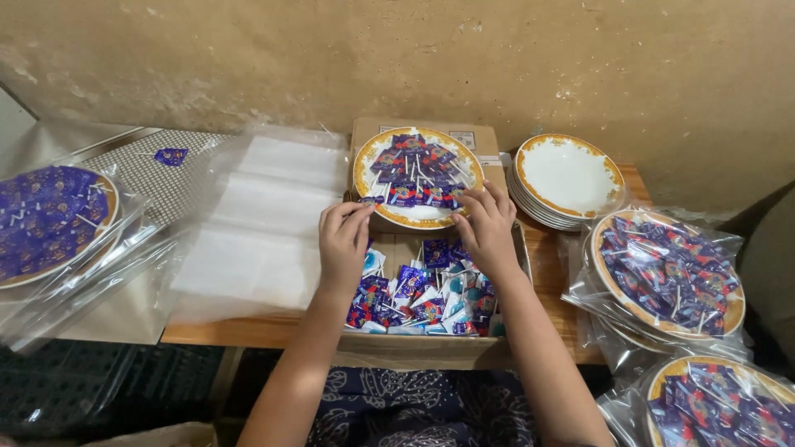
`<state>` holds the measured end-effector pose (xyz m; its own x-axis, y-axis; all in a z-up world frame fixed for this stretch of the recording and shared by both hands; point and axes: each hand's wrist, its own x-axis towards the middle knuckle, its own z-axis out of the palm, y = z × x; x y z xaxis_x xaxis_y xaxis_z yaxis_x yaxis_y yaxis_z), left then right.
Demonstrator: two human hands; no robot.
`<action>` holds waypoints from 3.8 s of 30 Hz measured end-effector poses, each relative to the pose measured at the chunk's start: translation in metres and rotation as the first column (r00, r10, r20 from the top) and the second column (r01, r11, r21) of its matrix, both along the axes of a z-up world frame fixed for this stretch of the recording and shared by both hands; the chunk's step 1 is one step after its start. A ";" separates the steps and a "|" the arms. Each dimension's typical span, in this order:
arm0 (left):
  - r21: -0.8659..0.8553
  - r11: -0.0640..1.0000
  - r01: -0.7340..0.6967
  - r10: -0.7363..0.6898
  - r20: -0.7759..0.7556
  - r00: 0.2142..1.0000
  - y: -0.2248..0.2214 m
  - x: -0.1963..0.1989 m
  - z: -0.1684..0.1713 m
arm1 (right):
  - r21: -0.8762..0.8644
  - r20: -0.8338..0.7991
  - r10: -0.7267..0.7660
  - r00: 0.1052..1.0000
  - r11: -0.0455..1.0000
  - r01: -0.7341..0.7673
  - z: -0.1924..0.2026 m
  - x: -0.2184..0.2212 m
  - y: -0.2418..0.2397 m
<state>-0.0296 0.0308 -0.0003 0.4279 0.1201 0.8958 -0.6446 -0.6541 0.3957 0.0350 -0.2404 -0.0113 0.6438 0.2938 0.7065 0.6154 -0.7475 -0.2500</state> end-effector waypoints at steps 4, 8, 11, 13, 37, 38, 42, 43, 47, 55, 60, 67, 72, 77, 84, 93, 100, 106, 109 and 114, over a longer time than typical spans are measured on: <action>0.075 0.997 -0.007 0.012 -0.079 0.997 -0.002 0.003 0.003 | -0.017 0.056 0.004 0.998 1.000 -0.003 -0.010 0.005 -0.005; 0.134 0.991 -0.001 0.018 -0.124 0.992 -0.007 0.003 0.004 | -0.005 0.072 0.026 0.997 1.000 -0.026 -0.005 0.000 -0.004; 0.208 0.977 -0.041 0.062 -0.094 0.994 -0.009 0.003 0.007 | 0.008 0.078 0.044 0.996 0.999 -0.044 -0.001 -0.003 -0.003; 0.220 0.974 -0.057 0.085 -0.119 0.989 -0.012 -0.004 0.018 | 0.039 0.083 0.043 0.996 0.998 -0.047 0.000 -0.004 -0.002; 0.581 0.800 -0.151 0.290 -0.153 0.945 0.005 0.067 -0.018 | 0.096 0.109 0.060 0.992 0.993 -0.071 0.005 -0.008 -0.003; 0.581 0.800 -0.149 0.290 -0.156 0.944 0.005 0.067 -0.018 | 0.095 0.106 0.060 0.993 0.993 -0.070 0.004 -0.006 -0.004; 0.546 0.833 -0.091 0.237 -0.204 0.950 -0.003 0.043 -0.006 | 0.120 0.100 0.166 0.981 0.977 -0.177 -0.002 -0.009 -0.003; 0.511 0.857 -0.068 0.201 -0.209 0.957 -0.007 0.033 0.001 | 0.161 0.071 0.243 0.967 0.954 -0.252 -0.004 -0.010 -0.001; 0.412 0.904 0.113 0.008 -0.280 0.960 -0.017 -0.006 -0.006 | 0.116 -0.079 0.329 0.941 0.941 -0.319 0.021 -0.040 0.007; 0.343 0.812 0.473 -0.064 -0.753 0.655 -0.021 -0.029 -0.061 | -0.626 -0.553 -0.178 0.814 0.734 -0.265 0.005 -0.065 0.015; 0.338 0.777 0.531 0.004 -0.846 0.533 -0.019 -0.026 -0.072 | -0.704 -0.620 -0.332 0.711 0.636 -0.317 -0.016 -0.054 0.001; 0.191 0.839 0.510 -0.146 -0.824 0.548 -0.021 -0.035 -0.033 | -0.306 -0.821 -0.040 0.569 0.873 -0.380 0.025 -0.061 -0.008; 0.037 0.872 0.488 -0.327 -0.697 0.638 -0.021 -0.037 -0.035 | 0.132 -0.764 0.259 0.592 0.959 -0.249 0.042 -0.066 -0.006; -0.050 0.853 0.519 -0.408 -0.685 0.604 -0.025 -0.042 -0.031 | 0.491 -0.742 0.491 0.456 0.862 -0.129 0.038 -0.070 0.008; -0.148 0.889 0.434 -0.390 -0.741 0.547 -0.023 -0.047 -0.029 | 0.619 -0.686 0.608 0.401 0.776 -0.118 0.027 -0.071 0.022; -0.200 0.940 0.275 -0.340 -0.496 0.799 -0.013 -0.034 -0.045 | 0.742 -0.390 0.466 0.794 0.669 -0.029 0.060 -0.072 -0.012; -0.236 0.966 0.110 -0.198 -0.392 0.899 -0.012 -0.043 -0.034 | 0.271 0.000 -0.071 0.998 0.960 0.068 0.034 -0.036 -0.018; -0.237 0.967 0.092 -0.170 -0.335 0.927 -0.007 -0.040 -0.033 | 0.089 0.145 -0.117 0.983 0.990 0.105 0.017 -0.011 -0.009; -0.228 0.969 0.091 -0.166 -0.333 0.928 -0.005 -0.042 -0.025 | 0.060 0.158 -0.140 0.977 0.989 0.132 0.005 0.001 -0.008; -0.211 0.974 0.085 -0.154 -0.337 0.929 -0.007 -0.040 -0.021 | -0.054 0.164 -0.151 0.975 0.985 0.162 0.011 0.014 -0.007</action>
